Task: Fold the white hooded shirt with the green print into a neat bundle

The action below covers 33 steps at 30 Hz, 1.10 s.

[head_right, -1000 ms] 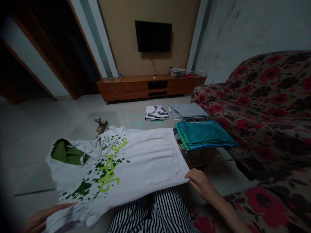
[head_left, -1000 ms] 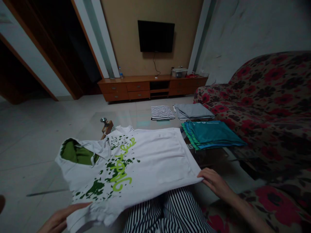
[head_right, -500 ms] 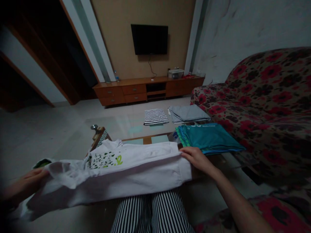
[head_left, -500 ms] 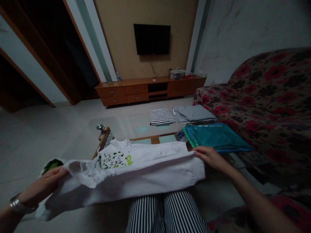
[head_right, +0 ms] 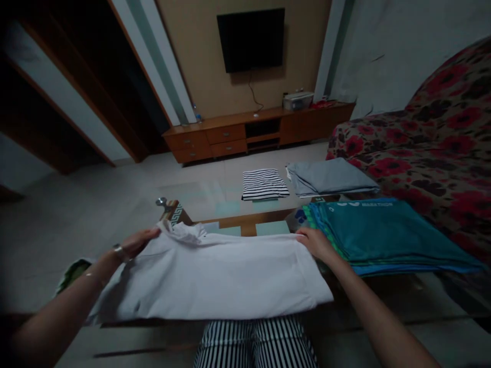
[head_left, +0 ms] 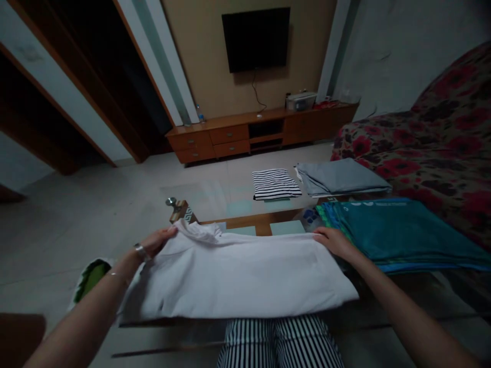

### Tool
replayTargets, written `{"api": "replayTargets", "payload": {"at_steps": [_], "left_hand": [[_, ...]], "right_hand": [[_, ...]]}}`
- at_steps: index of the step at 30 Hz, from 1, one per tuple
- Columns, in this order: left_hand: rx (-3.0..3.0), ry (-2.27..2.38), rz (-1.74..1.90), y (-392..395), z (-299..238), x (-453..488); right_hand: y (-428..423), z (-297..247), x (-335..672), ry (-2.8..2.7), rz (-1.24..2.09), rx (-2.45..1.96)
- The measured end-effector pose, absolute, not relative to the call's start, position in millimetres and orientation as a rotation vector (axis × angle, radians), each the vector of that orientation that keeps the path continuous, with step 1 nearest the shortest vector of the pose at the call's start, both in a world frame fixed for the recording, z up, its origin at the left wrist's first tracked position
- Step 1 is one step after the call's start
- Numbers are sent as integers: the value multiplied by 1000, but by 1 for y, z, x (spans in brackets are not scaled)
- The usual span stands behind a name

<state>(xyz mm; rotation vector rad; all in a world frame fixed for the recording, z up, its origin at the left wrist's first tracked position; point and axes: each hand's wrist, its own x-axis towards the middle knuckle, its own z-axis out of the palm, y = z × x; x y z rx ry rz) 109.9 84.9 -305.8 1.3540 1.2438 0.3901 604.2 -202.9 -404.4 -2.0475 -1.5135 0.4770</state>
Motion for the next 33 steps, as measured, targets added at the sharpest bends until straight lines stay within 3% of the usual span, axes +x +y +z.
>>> {"api": "replayTargets", "payload": {"at_steps": [5, 11, 14, 18, 24, 33], "left_hand": [[1419, 1205, 242, 110, -348, 103], [2301, 1229, 312, 132, -340, 135], [2696, 849, 288, 113, -333, 171], [3076, 288, -126, 75, -332, 213], [3146, 358, -409, 75, -333, 226], [2776, 356, -362, 103, -348, 240]], "right_hand": [[-207, -428, 597, -1483, 288, -2116], [-212, -439, 586, -1488, 44, -2131], [-213, -443, 584, -1462, -15, -2122], [-214, -444, 585, -1421, -23, -2062], [-217, -439, 586, -1378, 4, -2007], [-219, -432, 599, -1433, 81, -2065]]}}
